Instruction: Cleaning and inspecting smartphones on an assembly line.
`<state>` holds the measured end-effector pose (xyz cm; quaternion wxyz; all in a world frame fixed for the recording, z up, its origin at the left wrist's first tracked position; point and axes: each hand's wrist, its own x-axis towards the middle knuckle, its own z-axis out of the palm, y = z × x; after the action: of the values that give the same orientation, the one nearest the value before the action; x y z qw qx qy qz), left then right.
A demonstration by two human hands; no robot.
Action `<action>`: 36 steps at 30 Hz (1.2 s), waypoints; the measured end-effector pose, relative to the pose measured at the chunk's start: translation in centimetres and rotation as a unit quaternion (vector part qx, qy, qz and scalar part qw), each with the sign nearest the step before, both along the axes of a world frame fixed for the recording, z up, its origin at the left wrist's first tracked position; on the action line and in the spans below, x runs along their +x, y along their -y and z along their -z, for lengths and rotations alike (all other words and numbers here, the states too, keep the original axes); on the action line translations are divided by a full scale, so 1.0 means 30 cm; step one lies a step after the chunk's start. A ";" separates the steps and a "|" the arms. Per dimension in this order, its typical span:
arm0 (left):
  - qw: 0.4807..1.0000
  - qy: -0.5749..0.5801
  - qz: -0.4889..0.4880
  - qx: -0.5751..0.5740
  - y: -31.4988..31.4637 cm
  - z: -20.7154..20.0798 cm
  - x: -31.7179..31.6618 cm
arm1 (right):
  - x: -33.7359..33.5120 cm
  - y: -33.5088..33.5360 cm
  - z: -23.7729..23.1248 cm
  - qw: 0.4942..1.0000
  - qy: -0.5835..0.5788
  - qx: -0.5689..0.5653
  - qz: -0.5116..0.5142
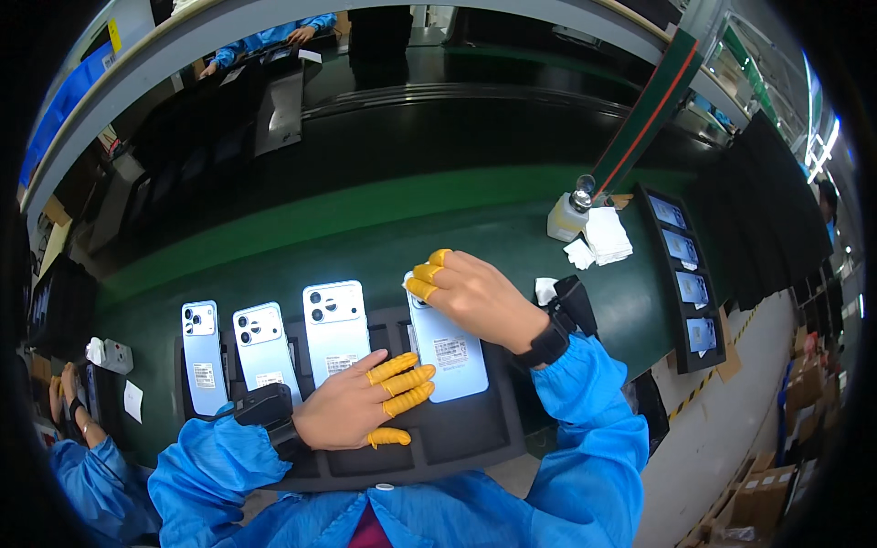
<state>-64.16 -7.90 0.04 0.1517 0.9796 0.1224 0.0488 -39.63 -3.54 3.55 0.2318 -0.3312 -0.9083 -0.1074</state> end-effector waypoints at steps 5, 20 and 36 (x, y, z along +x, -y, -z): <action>1.000 -0.017 -0.006 0.014 0.003 -0.015 -0.003 | 0.032 0.047 -0.015 0.999 0.024 -0.009 0.020; 0.999 0.023 -0.014 0.018 0.008 -0.012 -0.005 | -0.046 0.091 -0.034 0.999 -0.026 0.017 0.016; 0.999 0.028 -0.017 0.018 0.005 -0.006 -0.002 | -0.042 0.029 -0.038 0.999 -0.028 0.023 0.019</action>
<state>-64.23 -8.04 0.22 0.1360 0.9782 0.1343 0.0809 -40.87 -4.42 4.68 0.2624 -0.3456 -0.8925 -0.1232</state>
